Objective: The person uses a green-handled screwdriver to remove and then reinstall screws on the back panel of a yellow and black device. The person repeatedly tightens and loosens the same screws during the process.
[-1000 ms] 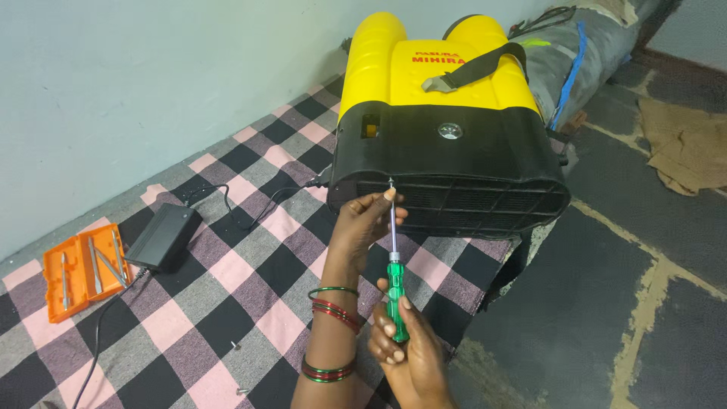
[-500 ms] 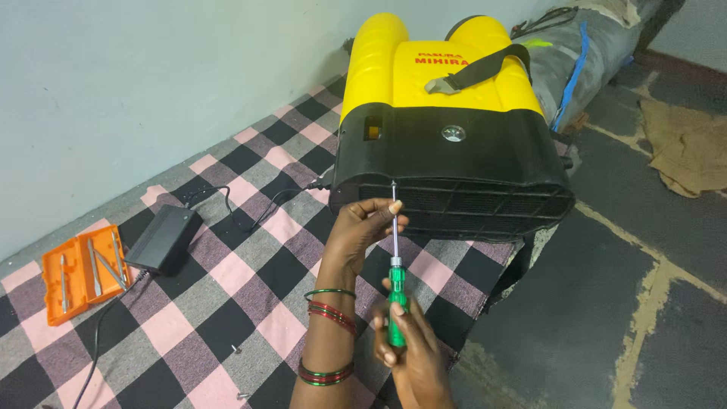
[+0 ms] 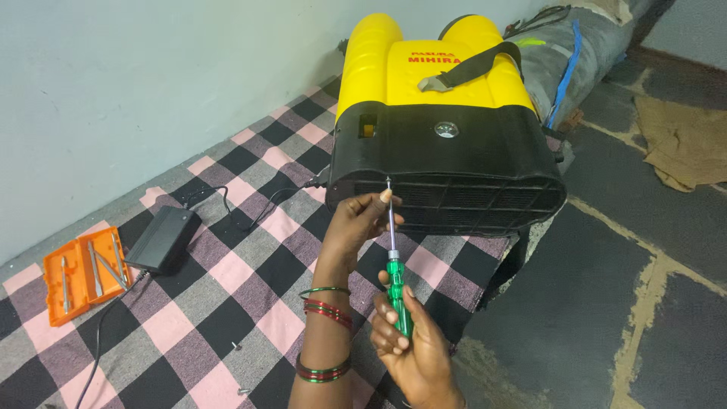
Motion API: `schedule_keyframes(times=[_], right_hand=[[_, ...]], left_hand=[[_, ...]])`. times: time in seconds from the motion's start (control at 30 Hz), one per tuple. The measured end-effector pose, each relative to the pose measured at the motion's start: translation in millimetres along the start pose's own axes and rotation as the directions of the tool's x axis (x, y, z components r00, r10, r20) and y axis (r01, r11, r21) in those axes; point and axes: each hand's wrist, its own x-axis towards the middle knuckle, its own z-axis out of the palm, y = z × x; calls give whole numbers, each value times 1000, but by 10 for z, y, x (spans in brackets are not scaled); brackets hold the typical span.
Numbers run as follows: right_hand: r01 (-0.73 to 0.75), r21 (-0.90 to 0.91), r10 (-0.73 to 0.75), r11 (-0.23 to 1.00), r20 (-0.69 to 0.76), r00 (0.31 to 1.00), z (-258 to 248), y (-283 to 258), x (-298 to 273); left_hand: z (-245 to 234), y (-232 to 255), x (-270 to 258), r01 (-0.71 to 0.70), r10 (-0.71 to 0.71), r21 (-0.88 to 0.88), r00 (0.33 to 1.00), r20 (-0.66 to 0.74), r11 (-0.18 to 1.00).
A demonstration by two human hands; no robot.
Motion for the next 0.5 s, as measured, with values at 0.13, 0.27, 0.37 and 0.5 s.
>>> schedule_keyframes(times=[0.13,0.27,0.37,0.5], right_hand=[[-45,231,36,972,42,998,26,8,-22],[-97,377,65,921,98,993,41,23,-12],[-104,364,56,926,139,989,33,62,-2],[-56,251,39,966,71,997,73,91,28]], left_hand=[[8,63,-174,15,-19,57,998,58,998],[22,19,-371,75,-65,-27,962,266,997],[-2,-118,-572,123,-48,-175,922,383,977],[-17,-288,-690,199,-89,-334,945,316,921]])
